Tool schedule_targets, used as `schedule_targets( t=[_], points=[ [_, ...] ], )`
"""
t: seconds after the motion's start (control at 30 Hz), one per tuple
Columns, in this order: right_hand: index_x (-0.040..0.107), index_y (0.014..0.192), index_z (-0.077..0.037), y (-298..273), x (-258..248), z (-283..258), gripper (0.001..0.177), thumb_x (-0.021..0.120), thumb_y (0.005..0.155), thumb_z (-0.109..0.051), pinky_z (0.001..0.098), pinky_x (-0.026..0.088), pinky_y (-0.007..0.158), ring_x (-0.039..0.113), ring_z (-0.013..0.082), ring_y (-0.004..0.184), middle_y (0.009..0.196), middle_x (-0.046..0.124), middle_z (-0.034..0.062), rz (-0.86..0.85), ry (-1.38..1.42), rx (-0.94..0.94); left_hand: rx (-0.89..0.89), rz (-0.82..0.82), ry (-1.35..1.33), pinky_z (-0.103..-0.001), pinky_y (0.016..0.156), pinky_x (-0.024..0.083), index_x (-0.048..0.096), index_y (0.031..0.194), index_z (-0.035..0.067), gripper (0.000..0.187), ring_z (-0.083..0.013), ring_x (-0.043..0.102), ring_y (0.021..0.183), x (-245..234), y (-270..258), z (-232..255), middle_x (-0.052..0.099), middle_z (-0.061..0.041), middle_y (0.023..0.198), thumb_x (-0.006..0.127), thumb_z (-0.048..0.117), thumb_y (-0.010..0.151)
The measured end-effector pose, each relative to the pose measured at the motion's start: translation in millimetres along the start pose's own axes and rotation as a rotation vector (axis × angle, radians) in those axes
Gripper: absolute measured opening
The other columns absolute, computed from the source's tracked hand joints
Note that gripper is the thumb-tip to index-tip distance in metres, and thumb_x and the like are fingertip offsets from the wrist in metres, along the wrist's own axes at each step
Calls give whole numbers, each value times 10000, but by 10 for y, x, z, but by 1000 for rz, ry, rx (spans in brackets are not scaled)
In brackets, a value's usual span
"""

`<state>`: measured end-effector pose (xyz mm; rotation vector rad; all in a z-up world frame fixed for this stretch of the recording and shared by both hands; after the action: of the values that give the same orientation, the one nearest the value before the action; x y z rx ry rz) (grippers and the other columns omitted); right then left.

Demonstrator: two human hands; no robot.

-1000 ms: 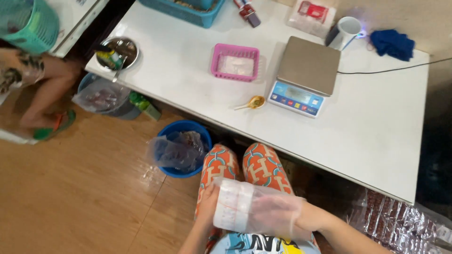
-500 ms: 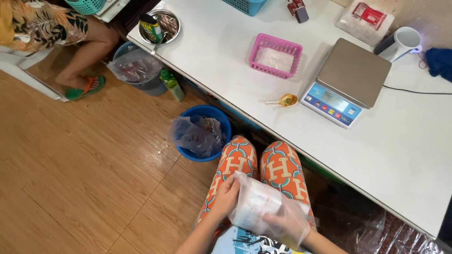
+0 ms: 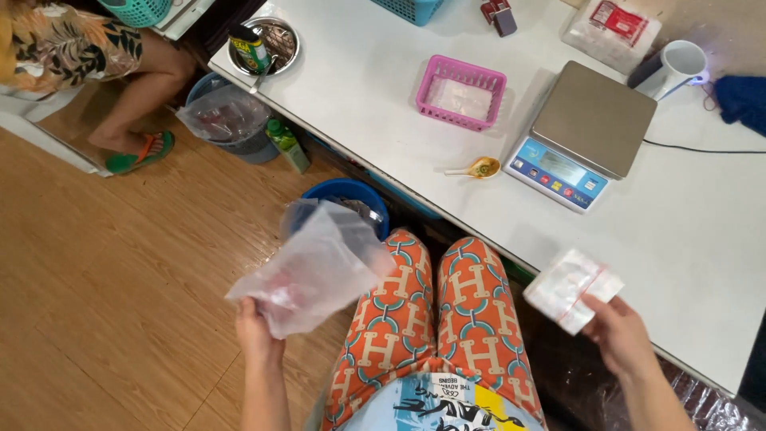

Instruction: The person scoops a white granular substance from a blue bucket into small plastic bags using a wooden spoon, then places the filled bags into a pink basket. The person repeats this process for multiple bags.

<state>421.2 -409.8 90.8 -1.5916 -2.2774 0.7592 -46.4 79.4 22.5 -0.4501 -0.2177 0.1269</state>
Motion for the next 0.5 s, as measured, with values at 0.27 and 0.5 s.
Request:
schedule_targets(
  t=[0.27, 0.5],
  points=[
    [646, 1165, -95, 532, -232, 105, 445, 749, 990, -490, 234, 533, 628, 609, 143, 687, 839, 646, 33, 301, 64, 89, -221, -7, -154, -399, 871, 587, 681, 1200, 46, 398, -219, 692, 1031, 523, -442, -115, 722, -74, 1144, 535, 390, 1061],
    [533, 1349, -10, -591, 347, -1074, 343, 693, 1068, -122, 318, 511, 968, 602, 208, 1107, 1197, 610, 149, 420, -276, -609, -22, -215, -116, -353, 973, 534, 646, 1202, 53, 296, -204, 663, 1068, 703, -504, -206, 709, -108, 1176, 507, 277, 1068]
  ],
)
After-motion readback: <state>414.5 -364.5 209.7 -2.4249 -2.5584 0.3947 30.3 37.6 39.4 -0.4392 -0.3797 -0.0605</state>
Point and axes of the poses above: each hand's wrist, its own y-axis towards the middle knuckle, its own x-axis out of the palm, z = x × y, the point moved 8 cm from there along y, towards the middle knuckle
